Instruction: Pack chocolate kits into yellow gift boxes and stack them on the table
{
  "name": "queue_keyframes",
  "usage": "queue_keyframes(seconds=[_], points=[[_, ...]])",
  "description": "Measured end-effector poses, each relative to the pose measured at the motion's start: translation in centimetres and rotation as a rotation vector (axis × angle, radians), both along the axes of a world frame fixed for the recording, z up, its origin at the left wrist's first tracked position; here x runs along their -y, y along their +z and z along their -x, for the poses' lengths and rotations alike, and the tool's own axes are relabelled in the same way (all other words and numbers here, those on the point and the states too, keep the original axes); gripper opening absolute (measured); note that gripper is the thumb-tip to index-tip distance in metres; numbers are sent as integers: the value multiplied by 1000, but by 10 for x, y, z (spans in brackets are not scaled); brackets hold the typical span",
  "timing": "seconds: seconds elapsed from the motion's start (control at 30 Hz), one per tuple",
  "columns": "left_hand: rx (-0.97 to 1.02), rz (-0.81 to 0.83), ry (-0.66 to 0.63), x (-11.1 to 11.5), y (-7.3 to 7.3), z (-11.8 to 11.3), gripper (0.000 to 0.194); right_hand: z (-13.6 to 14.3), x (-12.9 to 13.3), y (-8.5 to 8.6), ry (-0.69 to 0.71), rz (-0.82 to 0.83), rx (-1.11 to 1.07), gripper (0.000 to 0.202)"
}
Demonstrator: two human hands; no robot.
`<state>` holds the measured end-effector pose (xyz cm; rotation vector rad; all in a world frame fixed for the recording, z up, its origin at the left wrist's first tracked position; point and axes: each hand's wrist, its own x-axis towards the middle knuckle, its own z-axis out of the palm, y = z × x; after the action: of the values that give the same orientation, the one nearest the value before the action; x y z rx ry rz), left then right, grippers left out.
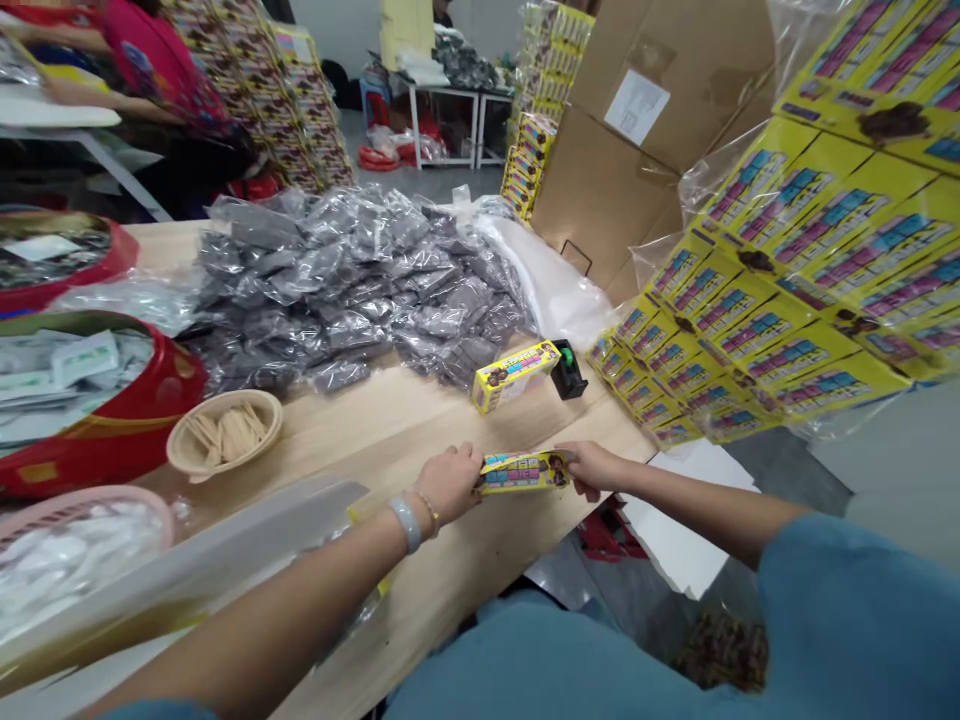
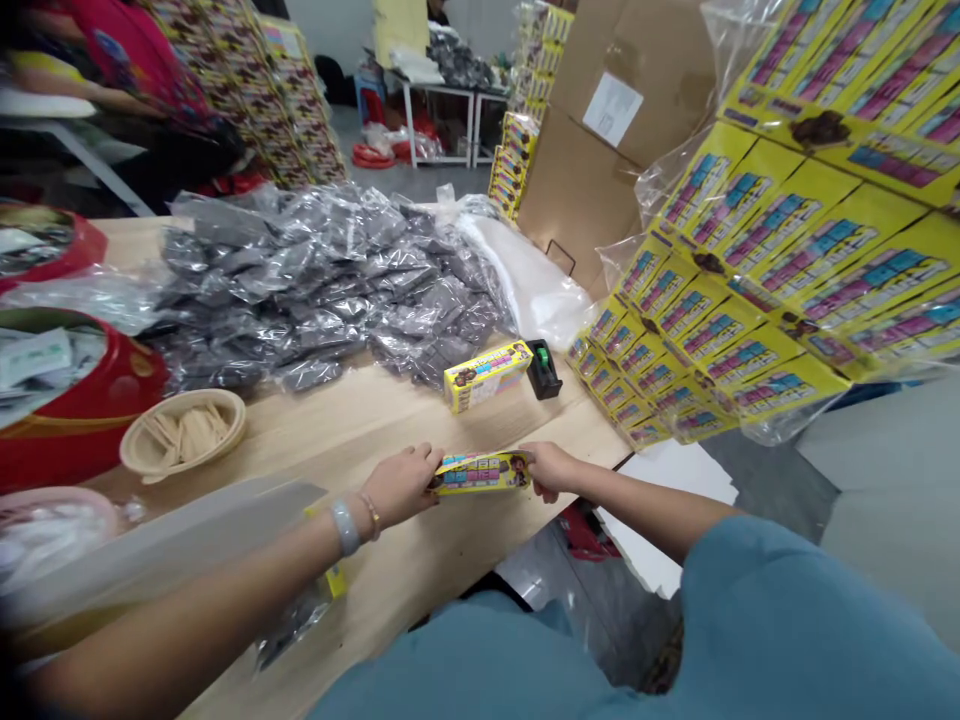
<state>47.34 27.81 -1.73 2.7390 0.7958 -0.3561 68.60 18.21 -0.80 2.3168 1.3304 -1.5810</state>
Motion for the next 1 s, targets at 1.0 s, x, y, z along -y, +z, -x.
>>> queue_keyframes(seconds=[1.0], points=[[270, -290, 144, -75, -47, -14, 64, 19, -211, -41, 352, -483, 163, 42]])
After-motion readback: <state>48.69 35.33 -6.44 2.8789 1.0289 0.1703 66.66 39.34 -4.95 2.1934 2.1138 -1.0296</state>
